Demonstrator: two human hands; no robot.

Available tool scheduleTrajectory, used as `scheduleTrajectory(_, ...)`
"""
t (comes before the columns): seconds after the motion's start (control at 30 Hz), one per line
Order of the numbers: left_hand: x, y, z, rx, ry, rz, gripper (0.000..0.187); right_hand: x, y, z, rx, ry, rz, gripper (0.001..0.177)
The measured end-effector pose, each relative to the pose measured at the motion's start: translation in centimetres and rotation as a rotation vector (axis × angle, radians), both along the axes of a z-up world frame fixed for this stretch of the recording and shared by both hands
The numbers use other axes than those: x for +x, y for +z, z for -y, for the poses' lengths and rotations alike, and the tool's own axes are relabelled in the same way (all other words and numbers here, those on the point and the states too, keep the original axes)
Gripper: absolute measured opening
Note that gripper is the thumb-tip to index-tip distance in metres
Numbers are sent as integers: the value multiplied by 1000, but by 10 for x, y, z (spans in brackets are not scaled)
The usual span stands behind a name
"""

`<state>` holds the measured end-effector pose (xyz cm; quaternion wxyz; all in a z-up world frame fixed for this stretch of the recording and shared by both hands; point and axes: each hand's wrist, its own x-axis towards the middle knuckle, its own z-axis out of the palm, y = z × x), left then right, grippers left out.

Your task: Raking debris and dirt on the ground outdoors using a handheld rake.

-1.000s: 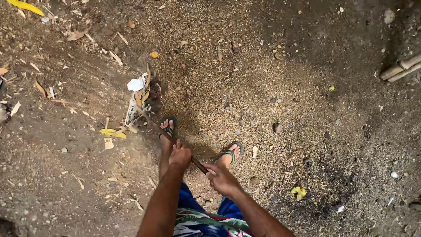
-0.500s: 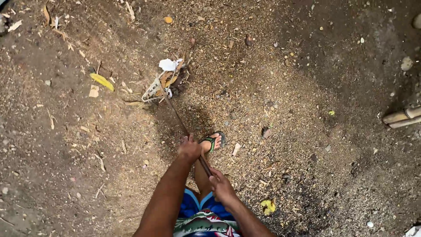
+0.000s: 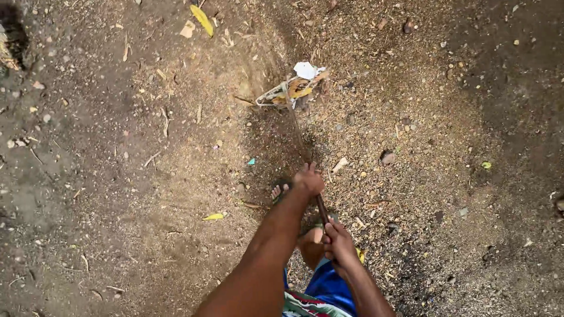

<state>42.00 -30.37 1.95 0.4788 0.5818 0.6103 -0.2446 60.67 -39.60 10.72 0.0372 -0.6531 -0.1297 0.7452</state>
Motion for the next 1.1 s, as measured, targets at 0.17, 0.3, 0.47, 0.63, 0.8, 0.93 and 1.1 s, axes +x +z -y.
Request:
scheduleTrajectory(0.17, 63, -26, 56, 65, -7, 10, 49, 55, 11, 40, -7, 4, -31, 29)
scheduleTrajectory(0.3, 118, -21, 85, 68, -210, -44, 46, 113, 14, 69, -7, 53, 88, 34)
scheduleTrajectory(0.47, 220, -82, 125, 108, -311, -100, 37, 224, -12, 95, 131, 226, 74, 38)
scheduleTrajectory(0.63, 324, -86, 187, 266, -200, -40, 35, 306, 21, 145, 157, 297, 91, 40)
scheduleTrajectory(0.8, 370, -29, 240, 304, -198, 24, 33, 363, 29, 209, 95, 192, 98, 43)
scheduleTrajectory(0.93, 422, -66, 287, 254, -171, 24, 36, 405, 31, 259, 69, 125, 59, 45)
scheduleTrajectory(1.1, 445, 44, 313, 167, -385, 62, 33, 444, 61, 311, 28, 163, 128, 44)
